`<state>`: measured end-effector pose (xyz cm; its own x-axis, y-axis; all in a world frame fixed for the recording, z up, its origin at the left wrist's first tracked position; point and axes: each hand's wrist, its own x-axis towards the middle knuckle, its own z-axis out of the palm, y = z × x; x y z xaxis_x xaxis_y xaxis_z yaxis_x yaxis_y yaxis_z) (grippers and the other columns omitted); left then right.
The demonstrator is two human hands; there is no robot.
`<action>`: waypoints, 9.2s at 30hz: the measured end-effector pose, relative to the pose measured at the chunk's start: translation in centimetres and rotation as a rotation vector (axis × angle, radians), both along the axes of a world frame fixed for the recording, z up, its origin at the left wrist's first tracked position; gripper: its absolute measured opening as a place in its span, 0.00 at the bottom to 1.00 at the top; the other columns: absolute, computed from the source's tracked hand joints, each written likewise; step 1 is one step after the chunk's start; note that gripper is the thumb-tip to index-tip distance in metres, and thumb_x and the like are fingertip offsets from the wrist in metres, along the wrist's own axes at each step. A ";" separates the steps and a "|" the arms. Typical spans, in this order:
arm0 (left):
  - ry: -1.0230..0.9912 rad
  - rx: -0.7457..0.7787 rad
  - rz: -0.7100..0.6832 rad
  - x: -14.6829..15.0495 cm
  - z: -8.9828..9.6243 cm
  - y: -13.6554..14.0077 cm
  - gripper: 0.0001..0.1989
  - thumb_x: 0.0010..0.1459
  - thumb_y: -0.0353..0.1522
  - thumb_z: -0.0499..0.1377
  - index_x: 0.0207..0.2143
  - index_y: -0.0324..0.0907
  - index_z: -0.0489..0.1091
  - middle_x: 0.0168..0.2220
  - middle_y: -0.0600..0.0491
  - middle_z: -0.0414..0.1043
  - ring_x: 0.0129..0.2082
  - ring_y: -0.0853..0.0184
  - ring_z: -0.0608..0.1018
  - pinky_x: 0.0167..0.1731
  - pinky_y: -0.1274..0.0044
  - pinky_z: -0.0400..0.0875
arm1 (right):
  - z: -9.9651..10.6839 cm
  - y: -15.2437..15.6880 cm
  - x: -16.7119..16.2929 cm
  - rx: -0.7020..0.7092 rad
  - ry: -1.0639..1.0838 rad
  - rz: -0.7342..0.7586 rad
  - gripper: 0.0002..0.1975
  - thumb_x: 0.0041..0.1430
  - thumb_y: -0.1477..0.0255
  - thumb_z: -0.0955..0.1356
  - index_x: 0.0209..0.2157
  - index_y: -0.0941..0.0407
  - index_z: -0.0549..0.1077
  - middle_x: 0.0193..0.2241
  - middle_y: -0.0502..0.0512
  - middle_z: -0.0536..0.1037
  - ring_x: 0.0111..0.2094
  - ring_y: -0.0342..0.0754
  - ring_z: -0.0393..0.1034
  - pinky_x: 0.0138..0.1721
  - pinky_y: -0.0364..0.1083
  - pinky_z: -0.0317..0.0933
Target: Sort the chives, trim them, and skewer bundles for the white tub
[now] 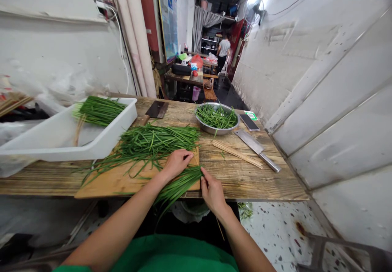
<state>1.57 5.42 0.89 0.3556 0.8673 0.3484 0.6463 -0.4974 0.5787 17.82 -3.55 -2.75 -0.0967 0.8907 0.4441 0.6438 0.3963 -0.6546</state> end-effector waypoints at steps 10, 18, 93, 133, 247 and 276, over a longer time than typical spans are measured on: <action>0.029 0.003 -0.035 0.0 0.6 -0.3 0.12 0.56 0.33 0.50 0.31 0.40 0.73 0.26 0.53 0.69 0.27 0.71 0.69 0.29 0.80 0.60 | -0.1 0.0 0.0 0.000 0.008 -0.002 0.20 0.56 0.76 0.57 0.50 0.60 0.65 0.40 0.60 0.75 0.36 0.48 0.73 0.37 0.45 0.67; 0.021 -0.017 -0.011 0.0 0.6 -0.3 0.12 0.55 0.33 0.51 0.30 0.40 0.73 0.25 0.53 0.68 0.25 0.71 0.68 0.28 0.80 0.60 | 0.1 -0.1 0.0 -0.005 -0.002 -0.004 0.20 0.57 0.76 0.57 0.50 0.60 0.65 0.40 0.61 0.75 0.35 0.48 0.73 0.36 0.45 0.67; 0.062 -0.143 0.041 0.7 1.4 0.8 0.10 0.49 0.33 0.55 0.29 0.40 0.75 0.28 0.53 0.75 0.27 0.68 0.74 0.28 0.80 0.64 | 0.2 -0.2 0.1 -0.021 0.018 -0.001 0.20 0.56 0.76 0.57 0.51 0.61 0.64 0.40 0.61 0.75 0.40 0.48 0.71 0.41 0.45 0.66; 0.421 0.215 0.134 -2.0 2.5 1.6 0.07 0.53 0.29 0.54 0.30 0.39 0.72 0.30 0.49 0.67 0.33 0.66 0.68 0.35 0.76 0.61 | 0.0 -0.3 0.0 -0.003 0.012 -0.011 0.20 0.58 0.75 0.57 0.52 0.62 0.62 0.39 0.62 0.75 0.36 0.49 0.73 0.37 0.46 0.66; 0.117 -0.179 0.081 0.7 1.3 0.0 0.12 0.50 0.35 0.51 0.26 0.40 0.73 0.19 0.56 0.68 0.20 0.72 0.67 0.20 0.82 0.54 | 1.0 0.2 0.3 -0.103 -0.084 0.017 0.20 0.56 0.77 0.57 0.49 0.66 0.66 0.38 0.64 0.76 0.35 0.50 0.72 0.38 0.46 0.65; 0.426 0.268 -0.058 -2.8 3.8 1.7 0.09 0.54 0.31 0.53 0.34 0.41 0.72 0.29 0.50 0.67 0.33 0.67 0.67 0.34 0.76 0.60 | 0.3 -0.1 0.1 -0.095 -0.013 -0.012 0.21 0.57 0.75 0.57 0.53 0.61 0.61 0.35 0.60 0.77 0.36 0.49 0.72 0.38 0.46 0.65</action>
